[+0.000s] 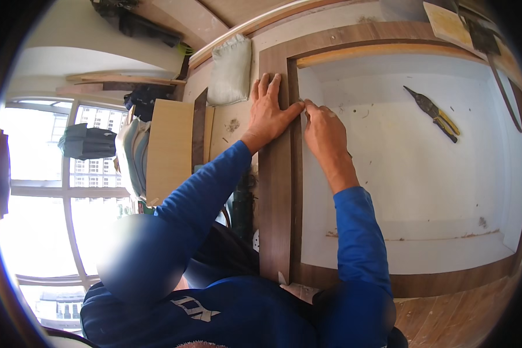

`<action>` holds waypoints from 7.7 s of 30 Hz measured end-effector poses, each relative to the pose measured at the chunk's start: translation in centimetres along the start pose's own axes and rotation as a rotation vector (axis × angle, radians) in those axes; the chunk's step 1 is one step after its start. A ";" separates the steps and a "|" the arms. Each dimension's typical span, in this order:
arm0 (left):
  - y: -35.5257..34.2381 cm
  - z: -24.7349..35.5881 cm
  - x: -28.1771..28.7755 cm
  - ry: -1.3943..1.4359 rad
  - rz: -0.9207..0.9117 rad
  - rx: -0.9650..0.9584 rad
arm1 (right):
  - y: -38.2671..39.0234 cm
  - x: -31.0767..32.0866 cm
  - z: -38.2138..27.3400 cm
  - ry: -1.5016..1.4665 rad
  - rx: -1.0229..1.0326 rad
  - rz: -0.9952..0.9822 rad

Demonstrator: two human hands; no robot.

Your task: Refining the edges and corners of a wooden cabinet or frame using a small chisel and a yellow cloth.

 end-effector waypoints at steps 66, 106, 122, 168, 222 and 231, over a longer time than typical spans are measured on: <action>-0.1 -0.2 -0.2 -0.020 0.002 0.014 | -2.0 -0.7 -0.2 0.038 -0.003 0.022; 0.0 -0.1 -0.2 -0.020 -0.014 0.045 | -3.4 -0.6 -0.7 0.087 0.001 0.041; 0.1 -0.1 -0.1 0.015 0.007 0.030 | -4.5 -1.4 -0.2 0.083 -0.017 -0.008; 0.5 0.9 -0.1 -0.022 -0.043 0.001 | -6.0 -1.3 -0.3 0.032 0.007 0.010; 0.5 0.4 -0.1 -0.039 -0.073 0.018 | -9.9 -2.4 0.2 0.047 0.012 -0.072; 0.6 0.2 0.1 -0.051 -0.064 0.007 | -7.7 2.3 4.0 -0.092 -0.140 -0.033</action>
Point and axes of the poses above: each hand's wrist, its own y-axis away from the middle knuckle, its own x-axis out of the back of the hand, z = x × y, the point moved 8 cm from there along -y, towards the middle knuckle, and after that the axes turned 13 degrees about y, right-handed, at the moved point
